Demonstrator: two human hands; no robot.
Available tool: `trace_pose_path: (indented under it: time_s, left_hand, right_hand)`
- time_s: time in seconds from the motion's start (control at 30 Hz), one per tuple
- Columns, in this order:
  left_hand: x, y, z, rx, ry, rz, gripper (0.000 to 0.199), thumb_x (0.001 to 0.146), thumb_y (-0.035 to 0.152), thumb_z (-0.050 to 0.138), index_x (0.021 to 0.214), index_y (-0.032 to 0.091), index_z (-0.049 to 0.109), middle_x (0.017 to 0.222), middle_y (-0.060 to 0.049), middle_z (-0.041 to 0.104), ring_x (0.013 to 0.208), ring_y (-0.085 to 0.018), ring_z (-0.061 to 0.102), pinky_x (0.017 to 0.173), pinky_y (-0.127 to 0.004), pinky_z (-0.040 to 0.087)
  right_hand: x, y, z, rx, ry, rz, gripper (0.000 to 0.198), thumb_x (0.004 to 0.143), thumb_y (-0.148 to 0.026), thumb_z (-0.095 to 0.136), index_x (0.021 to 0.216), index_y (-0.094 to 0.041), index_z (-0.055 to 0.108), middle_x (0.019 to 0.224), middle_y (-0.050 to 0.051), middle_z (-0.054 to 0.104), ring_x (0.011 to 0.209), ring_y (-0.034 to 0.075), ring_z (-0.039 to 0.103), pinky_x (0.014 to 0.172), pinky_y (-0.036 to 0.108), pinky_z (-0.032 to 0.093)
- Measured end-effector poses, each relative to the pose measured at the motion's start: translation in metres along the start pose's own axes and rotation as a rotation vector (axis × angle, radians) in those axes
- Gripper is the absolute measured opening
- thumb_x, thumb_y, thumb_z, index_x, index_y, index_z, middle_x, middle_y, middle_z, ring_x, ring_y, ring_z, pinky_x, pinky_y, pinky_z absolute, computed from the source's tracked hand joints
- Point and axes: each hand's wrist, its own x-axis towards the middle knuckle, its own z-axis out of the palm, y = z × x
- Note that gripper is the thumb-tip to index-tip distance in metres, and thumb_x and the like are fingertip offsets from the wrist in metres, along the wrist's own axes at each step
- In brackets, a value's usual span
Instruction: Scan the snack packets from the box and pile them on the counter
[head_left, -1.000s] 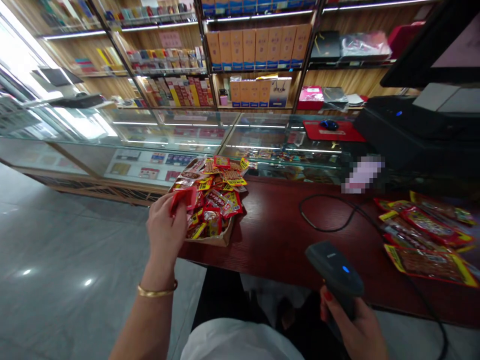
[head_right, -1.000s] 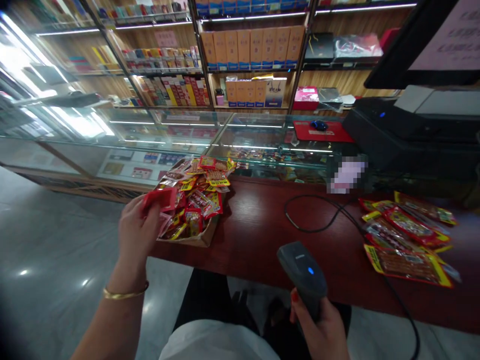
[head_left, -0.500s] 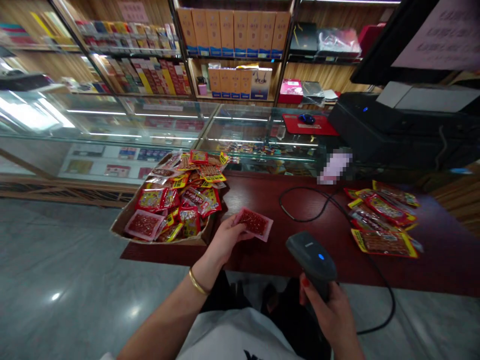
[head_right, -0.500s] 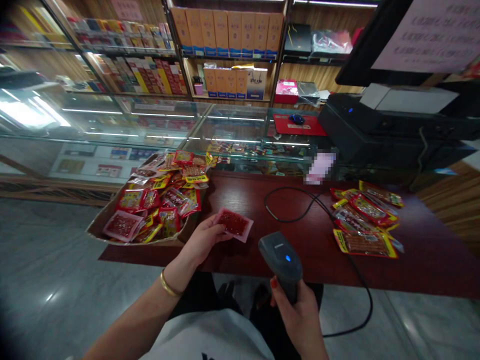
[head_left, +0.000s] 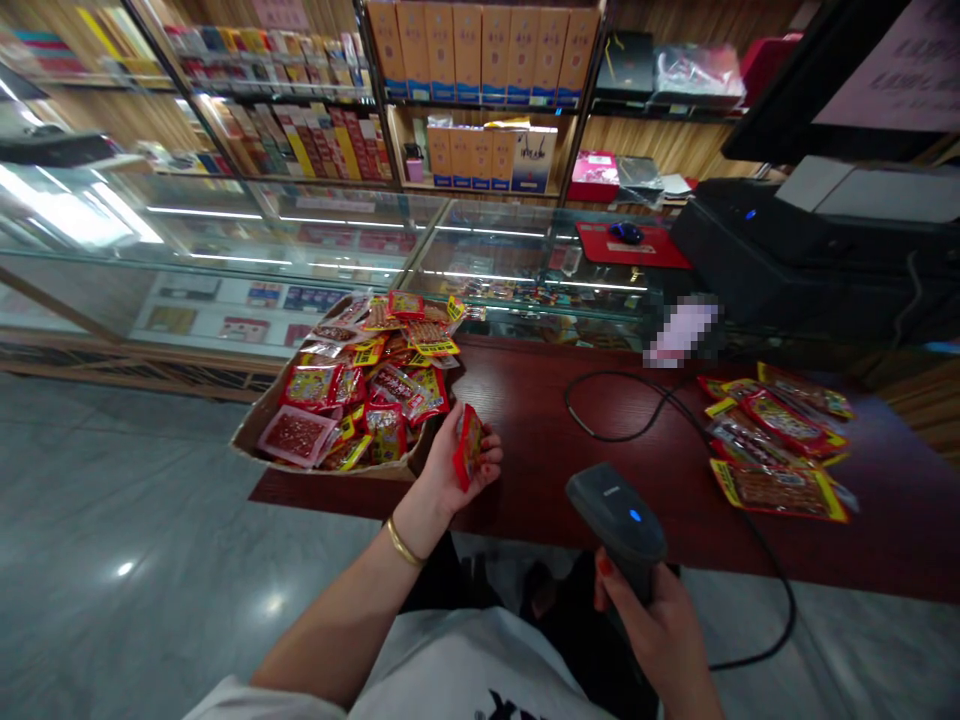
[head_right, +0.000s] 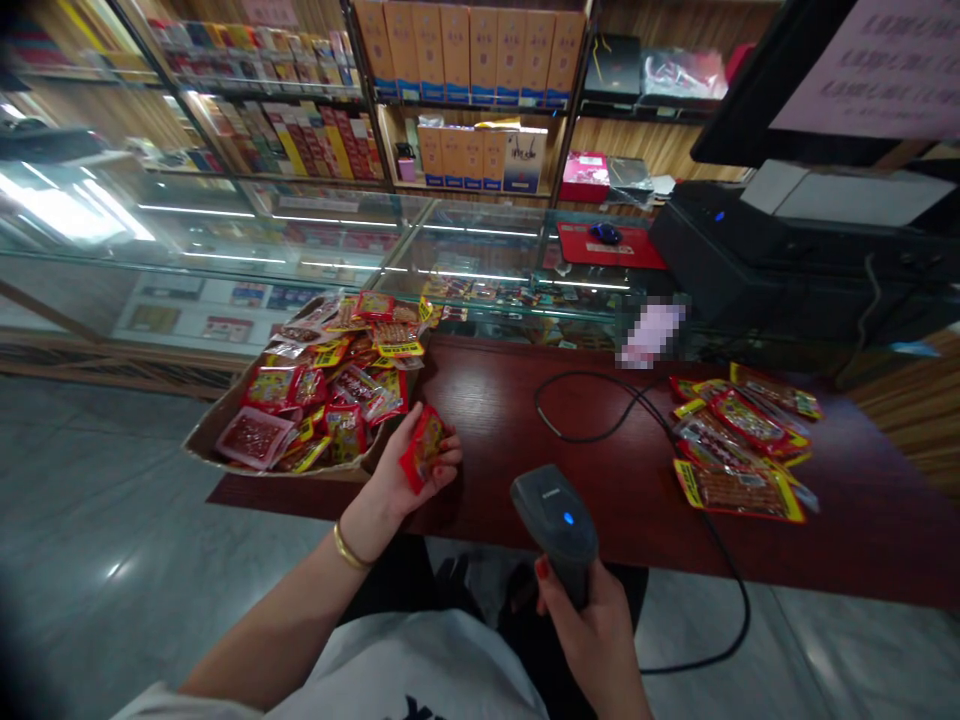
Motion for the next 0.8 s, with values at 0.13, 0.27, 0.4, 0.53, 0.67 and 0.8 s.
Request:
trace_pose_path:
  time_s: [0.13, 0.27, 0.4, 0.53, 0.67, 0.8]
  left_hand:
    - [0.001, 0.001, -0.005, 0.03, -0.099, 0.028, 0.02, 0.082, 0.03, 0.066, 0.09, 0.012, 0.064, 0.073, -0.003, 0.058, 0.054, -0.009, 0.052, 0.043, -0.018, 0.043]
    - [0.011, -0.004, -0.014, 0.168, -0.01, 0.137, 0.037, 0.085, 0.017, 0.062, 0.122, 0.018, 0.065, 0.113, -0.009, 0.071, 0.091, -0.022, 0.072, 0.08, -0.037, 0.06]
    - [0.019, -0.011, -0.025, 0.209, 0.032, 0.205, 0.05, 0.093, 0.022, 0.063, 0.142, 0.025, 0.054, 0.136, -0.011, 0.066, 0.12, -0.026, 0.067, 0.103, -0.044, 0.053]
    - [0.022, -0.016, -0.03, 0.238, 0.004, 0.305, 0.059, 0.094, 0.022, 0.065, 0.149, 0.029, 0.045, 0.14, -0.01, 0.065, 0.125, -0.025, 0.065, 0.111, -0.047, 0.047]
    - [0.022, -0.017, -0.03, 0.288, -0.01, 0.305, 0.065, 0.091, 0.024, 0.069, 0.151, 0.029, 0.045, 0.14, -0.012, 0.065, 0.122, -0.026, 0.067, 0.113, -0.049, 0.045]
    - [0.022, -0.016, -0.029, 0.296, -0.03, 0.299, 0.065, 0.091, 0.025, 0.069, 0.151, 0.03, 0.045, 0.142, -0.011, 0.064, 0.124, -0.026, 0.066, 0.114, -0.049, 0.044]
  right_hand:
    - [-0.003, -0.006, 0.003, -0.011, -0.046, -0.011, 0.045, 0.088, -0.064, 0.063, 0.073, -0.021, 0.066, 0.055, 0.0, 0.064, 0.053, 0.019, 0.06, 0.056, 0.028, 0.048]
    - [-0.004, -0.007, 0.005, -0.018, -0.122, -0.022, 0.043, 0.089, -0.062, 0.063, 0.075, -0.022, 0.066, 0.056, 0.001, 0.066, 0.053, 0.019, 0.062, 0.055, 0.028, 0.049]
    - [-0.002, -0.009, 0.007, -0.042, -0.203, -0.04, 0.038, 0.09, -0.057, 0.063, 0.076, -0.022, 0.066, 0.058, 0.001, 0.067, 0.052, 0.019, 0.062, 0.054, 0.027, 0.05]
    - [0.0, -0.01, 0.01, -0.084, -0.227, -0.024, 0.037, 0.091, -0.056, 0.063, 0.075, -0.023, 0.064, 0.058, 0.001, 0.067, 0.054, 0.019, 0.064, 0.055, 0.027, 0.051]
    - [0.001, -0.009, 0.014, -0.092, -0.273, 0.003, 0.037, 0.093, -0.056, 0.059, 0.076, -0.023, 0.064, 0.057, 0.001, 0.067, 0.052, 0.02, 0.065, 0.054, 0.027, 0.052]
    - [0.002, -0.007, 0.016, -0.091, -0.306, 0.0, 0.037, 0.094, -0.055, 0.058, 0.078, -0.022, 0.065, 0.056, 0.001, 0.067, 0.051, 0.02, 0.066, 0.053, 0.027, 0.053]
